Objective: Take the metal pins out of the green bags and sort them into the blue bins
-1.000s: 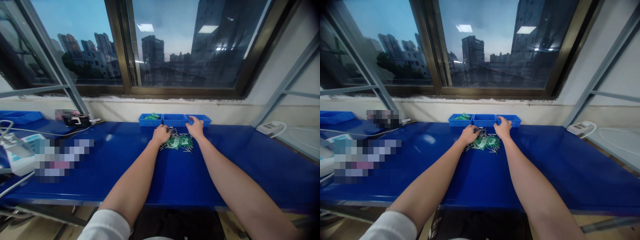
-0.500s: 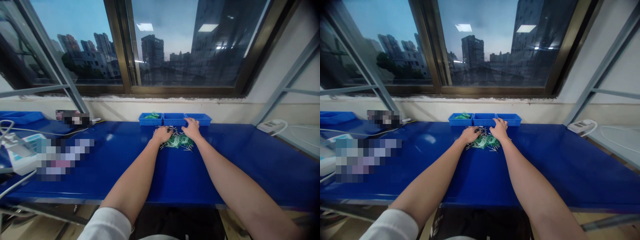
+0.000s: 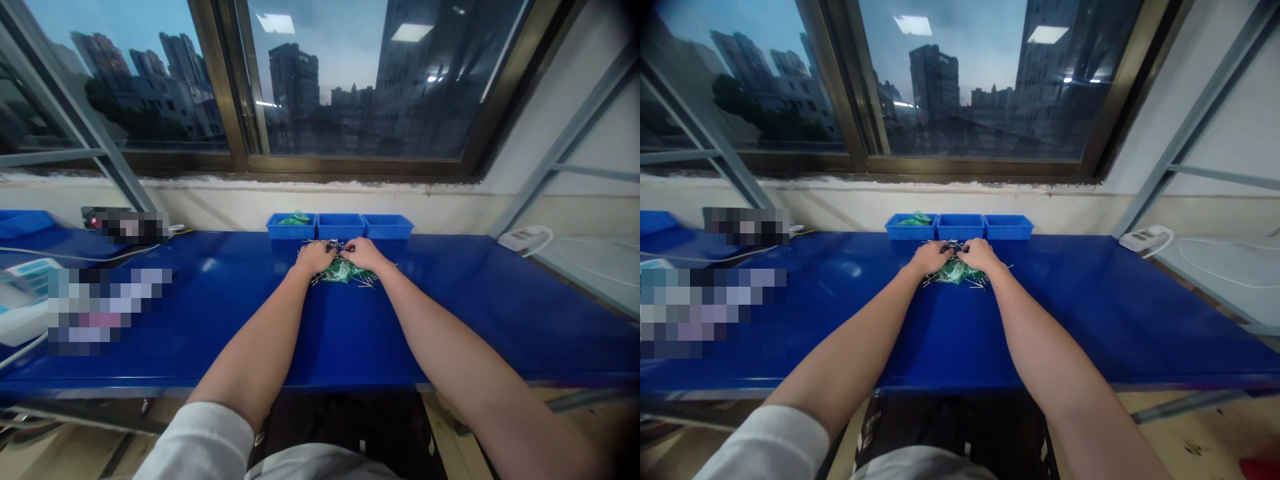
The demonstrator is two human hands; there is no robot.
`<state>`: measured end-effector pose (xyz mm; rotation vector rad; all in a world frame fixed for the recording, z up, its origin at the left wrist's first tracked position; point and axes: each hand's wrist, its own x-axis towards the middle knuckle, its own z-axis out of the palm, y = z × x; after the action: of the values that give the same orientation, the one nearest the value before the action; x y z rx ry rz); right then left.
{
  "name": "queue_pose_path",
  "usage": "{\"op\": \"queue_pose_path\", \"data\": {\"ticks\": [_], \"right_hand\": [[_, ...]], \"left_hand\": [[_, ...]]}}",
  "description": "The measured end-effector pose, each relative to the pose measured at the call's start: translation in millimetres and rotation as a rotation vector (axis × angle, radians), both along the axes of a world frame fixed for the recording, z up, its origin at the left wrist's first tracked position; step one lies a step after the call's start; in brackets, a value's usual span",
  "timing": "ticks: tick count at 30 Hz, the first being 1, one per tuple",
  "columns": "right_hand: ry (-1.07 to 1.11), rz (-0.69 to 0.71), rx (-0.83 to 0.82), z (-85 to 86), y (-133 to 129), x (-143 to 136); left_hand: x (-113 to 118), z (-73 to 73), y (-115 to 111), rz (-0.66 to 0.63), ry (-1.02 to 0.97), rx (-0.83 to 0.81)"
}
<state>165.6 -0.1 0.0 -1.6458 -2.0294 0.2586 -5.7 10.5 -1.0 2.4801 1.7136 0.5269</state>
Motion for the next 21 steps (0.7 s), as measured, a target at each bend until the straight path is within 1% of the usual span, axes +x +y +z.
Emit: {"op": "queue_pose_path", "data": {"ticks": [6, 12, 14, 18, 19, 21], "right_hand": [[0.070, 0.006, -0.027, 3.2, -2.9, -3.2], [0.072, 0.026, -0.041, 0.6, -2.2, -3.5], [0.052, 0.008, -0.022, -0.3, -1.5, -4.1], [-0.072, -0.102, 0.020, -0.7, 0.0, -6.8], [-0.103, -0.111, 0.009, -0.5, 0.1, -7.5], [-0.128, -0.080, -0.027, 0.3, -0.2, -8.6]], "left_hand": [[0.8, -0.9, -1.5, -0.014, 0.013, 0.001], [3.0, 1.7, -4.9, -0.016, 0.035, -0.019], [3.6, 3.1, -6.6, -0.003, 0.029, -0.033], [3.7, 3.5, -7.3, 0.024, -0.014, -0.060], [3.5, 2.9, -6.7, 0.026, -0.026, -0.061], [3.0, 1.2, -5.1, 0.024, -0.045, -0.053]]}}
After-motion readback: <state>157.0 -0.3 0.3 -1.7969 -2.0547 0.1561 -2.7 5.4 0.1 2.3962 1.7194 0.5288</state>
